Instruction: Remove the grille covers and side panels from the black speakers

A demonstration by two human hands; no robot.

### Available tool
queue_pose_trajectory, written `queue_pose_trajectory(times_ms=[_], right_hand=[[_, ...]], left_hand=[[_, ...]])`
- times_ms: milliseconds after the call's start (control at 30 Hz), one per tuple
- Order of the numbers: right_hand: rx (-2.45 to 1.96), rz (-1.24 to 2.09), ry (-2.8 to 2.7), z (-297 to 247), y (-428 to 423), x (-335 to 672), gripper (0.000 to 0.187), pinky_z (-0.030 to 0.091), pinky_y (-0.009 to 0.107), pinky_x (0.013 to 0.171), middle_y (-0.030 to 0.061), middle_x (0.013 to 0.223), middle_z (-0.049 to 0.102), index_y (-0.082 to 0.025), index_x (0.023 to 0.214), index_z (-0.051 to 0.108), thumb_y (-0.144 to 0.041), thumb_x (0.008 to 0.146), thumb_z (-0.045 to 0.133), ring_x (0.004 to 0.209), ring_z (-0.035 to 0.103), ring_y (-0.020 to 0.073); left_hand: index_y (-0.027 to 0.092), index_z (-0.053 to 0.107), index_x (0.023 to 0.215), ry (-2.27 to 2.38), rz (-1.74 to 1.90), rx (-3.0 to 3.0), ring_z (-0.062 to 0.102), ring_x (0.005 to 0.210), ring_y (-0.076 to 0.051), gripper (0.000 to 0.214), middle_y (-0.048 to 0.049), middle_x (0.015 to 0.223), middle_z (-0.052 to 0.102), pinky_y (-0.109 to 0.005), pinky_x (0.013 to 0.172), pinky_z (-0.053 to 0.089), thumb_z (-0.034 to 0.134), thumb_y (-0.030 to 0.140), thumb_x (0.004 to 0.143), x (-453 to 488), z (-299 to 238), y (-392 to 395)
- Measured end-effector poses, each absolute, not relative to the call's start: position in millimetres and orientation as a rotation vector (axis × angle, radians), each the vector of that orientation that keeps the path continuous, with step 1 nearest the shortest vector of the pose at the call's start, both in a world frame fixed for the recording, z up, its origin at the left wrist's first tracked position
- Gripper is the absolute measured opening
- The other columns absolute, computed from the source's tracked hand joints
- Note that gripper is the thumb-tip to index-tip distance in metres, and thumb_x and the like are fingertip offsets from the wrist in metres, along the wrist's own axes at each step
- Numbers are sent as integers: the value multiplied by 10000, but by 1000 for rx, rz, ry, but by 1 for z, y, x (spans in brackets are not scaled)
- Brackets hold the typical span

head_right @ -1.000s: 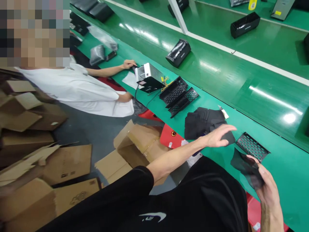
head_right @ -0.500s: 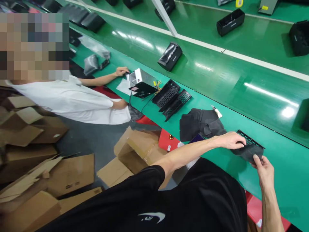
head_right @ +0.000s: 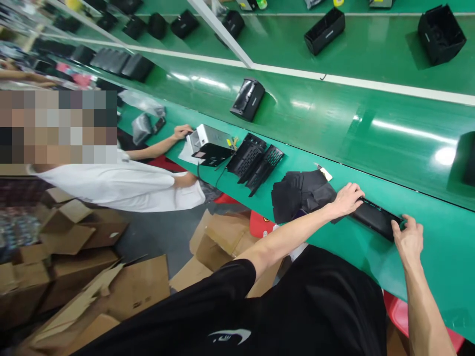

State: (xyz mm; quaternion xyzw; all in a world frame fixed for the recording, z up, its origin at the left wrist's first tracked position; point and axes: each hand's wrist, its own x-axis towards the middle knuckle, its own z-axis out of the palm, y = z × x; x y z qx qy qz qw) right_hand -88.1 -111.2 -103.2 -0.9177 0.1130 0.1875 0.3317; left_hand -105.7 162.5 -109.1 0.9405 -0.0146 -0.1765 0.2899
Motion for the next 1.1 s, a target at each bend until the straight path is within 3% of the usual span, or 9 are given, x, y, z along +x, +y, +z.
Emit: queue_pose_trajectory(times_ms=[133, 233, 333, 433, 567, 800, 933, 1100], right_hand=[[-2252, 554, 342, -96, -110, -78, 489, 416, 578, 978, 92, 830, 626, -252, 845, 639, -657, 579, 706, 979, 568, 371], [-2032, 650, 409, -79, -112, -79, 599, 504, 470, 762, 40, 777, 643, -242, 916, 610, -691, 558, 784, 758, 604, 280], [-1833, 682, 461, -57, -109, -85, 685, 499, 373, 616, 20, 789, 666, -253, 989, 560, -731, 572, 818, 670, 616, 236], [-1690, 643, 481, -32, -102, -93, 666, 502, 337, 608, 3, 787, 662, -254, 952, 572, -673, 552, 900, 636, 595, 195], [-1558, 543, 480, -5, -96, -102, 586, 483, 287, 591, -56, 661, 552, -246, 877, 610, -530, 537, 993, 572, 512, 140], [-1611, 464, 480, 6, -101, -110, 518, 414, 236, 551, -40, 705, 589, -222, 935, 681, -532, 636, 971, 575, 457, 112], [-1598, 467, 530, 10, -99, -109, 543, 434, 236, 566, -31, 708, 606, -226, 909, 680, -541, 589, 984, 607, 503, 127], [-1553, 469, 467, 11, -99, -109, 510, 402, 234, 543, -44, 704, 570, -234, 899, 667, -494, 594, 982, 584, 456, 113]], left_hand=[[191, 705, 1025, 57, -526, 2199, 620, 1015, -217, 209, -55, 1043, 690, -331, 898, 491, 639, 386, 985, -102, -107, 170], [184, 674, 1028, 202, -579, 1786, 627, 753, -150, 364, 6, 843, 657, -276, 719, 488, 688, 533, 927, -106, -93, 177], [174, 635, 1116, 297, -594, 1454, 573, 639, -102, 549, 42, 809, 604, -232, 606, 453, 783, 603, 808, -114, -74, 182], [170, 626, 1157, 324, -513, 1347, 532, 632, -64, 571, 54, 843, 577, -204, 611, 427, 867, 471, 736, -121, -54, 185], [146, 652, 1108, 327, -398, 1296, 573, 723, -86, 424, 23, 832, 608, -213, 702, 447, 828, 388, 807, -127, -37, 185], [141, 670, 1074, 276, -301, 1237, 598, 800, -107, 420, -21, 900, 658, -240, 784, 466, 828, 441, 826, -134, -27, 181], [142, 670, 1085, 290, -301, 1220, 598, 776, -106, 477, -25, 904, 660, -239, 752, 461, 840, 491, 807, -137, -29, 178], [145, 674, 1099, 301, -281, 1233, 598, 797, -113, 491, -31, 916, 662, -243, 764, 460, 822, 519, 818, -138, -35, 175]])
